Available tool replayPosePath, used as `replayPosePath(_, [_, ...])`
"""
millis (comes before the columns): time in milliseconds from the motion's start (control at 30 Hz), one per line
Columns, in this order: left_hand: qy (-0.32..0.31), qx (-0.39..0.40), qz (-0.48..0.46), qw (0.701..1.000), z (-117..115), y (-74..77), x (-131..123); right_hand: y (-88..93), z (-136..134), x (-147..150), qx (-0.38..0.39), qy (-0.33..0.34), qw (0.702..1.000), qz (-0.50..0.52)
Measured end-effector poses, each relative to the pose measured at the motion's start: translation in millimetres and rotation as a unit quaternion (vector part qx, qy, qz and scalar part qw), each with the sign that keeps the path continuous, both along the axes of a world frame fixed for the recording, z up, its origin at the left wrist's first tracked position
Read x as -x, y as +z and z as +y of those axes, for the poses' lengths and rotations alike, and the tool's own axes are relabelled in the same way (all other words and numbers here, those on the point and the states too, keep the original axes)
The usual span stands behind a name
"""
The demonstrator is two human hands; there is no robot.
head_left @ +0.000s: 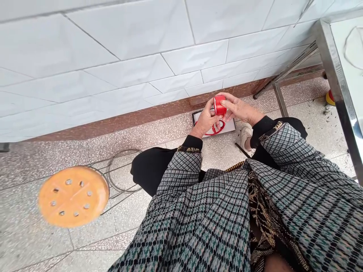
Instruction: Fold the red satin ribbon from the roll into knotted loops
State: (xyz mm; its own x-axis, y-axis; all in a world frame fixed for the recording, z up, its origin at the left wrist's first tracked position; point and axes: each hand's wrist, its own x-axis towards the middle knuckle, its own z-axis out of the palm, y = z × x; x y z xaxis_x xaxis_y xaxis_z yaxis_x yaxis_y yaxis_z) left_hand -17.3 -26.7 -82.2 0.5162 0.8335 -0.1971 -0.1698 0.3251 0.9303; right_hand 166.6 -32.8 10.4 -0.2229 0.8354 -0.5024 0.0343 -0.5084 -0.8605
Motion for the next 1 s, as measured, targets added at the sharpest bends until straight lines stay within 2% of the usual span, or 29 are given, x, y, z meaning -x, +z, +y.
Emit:
replayPosePath(133, [0.021, -0.014, 0.006, 1.0, 0.2, 12.1, 2.1, 2.6, 4.2, -0.2, -0.111, -0.004, 0.993, -0.039])
replayPosePath(300, [0.005, -0.025, 0.006, 1.0, 3.6, 23.1, 8.3, 9.7, 9.7, -7.9, -0.144, 0.057, 0.988, -0.014])
replayPosePath(367, [0.0, -0.026, 0.008, 1.0, 4.8, 26.8, 7.9, 12.2, 10.9, -8.1, -0.149, 0.06, 0.987, -0.017])
replayPosePath(433, [0.008, -0.029, 0.015, 0.999, 5.1, 30.9, 5.2, 14.2, 12.4, -5.8, -0.149, 0.024, 0.988, -0.027])
replayPosePath(500, [0.032, -0.034, 0.026, 0.999, 4.9, 35.6, 1.1, 15.7, 15.1, -2.8, -0.14, -0.043, 0.989, -0.029])
replayPosePath(633, [0.079, -0.074, 0.052, 0.993, 3.9, 46.3, -6.2, 14.4, 23.4, -1.7, -0.085, -0.155, 0.984, -0.001])
replayPosePath(800, [0.12, -0.198, 0.126, 0.964, 5.5, 57.9, -10.5, 7.1, 28.8, -5.8, -0.02, -0.191, 0.98, 0.056])
replayPosePath(900, [0.122, -0.198, 0.141, 0.962, 8.5, 61.8, -11.4, 5.3, 29.3, -5.4, 0.004, -0.205, 0.976, 0.068])
replayPosePath(1000, [0.094, -0.169, 0.125, 0.973, 13.7, 64.2, -11.1, 6.6, 30.4, -3.7, 0.022, -0.227, 0.97, 0.078])
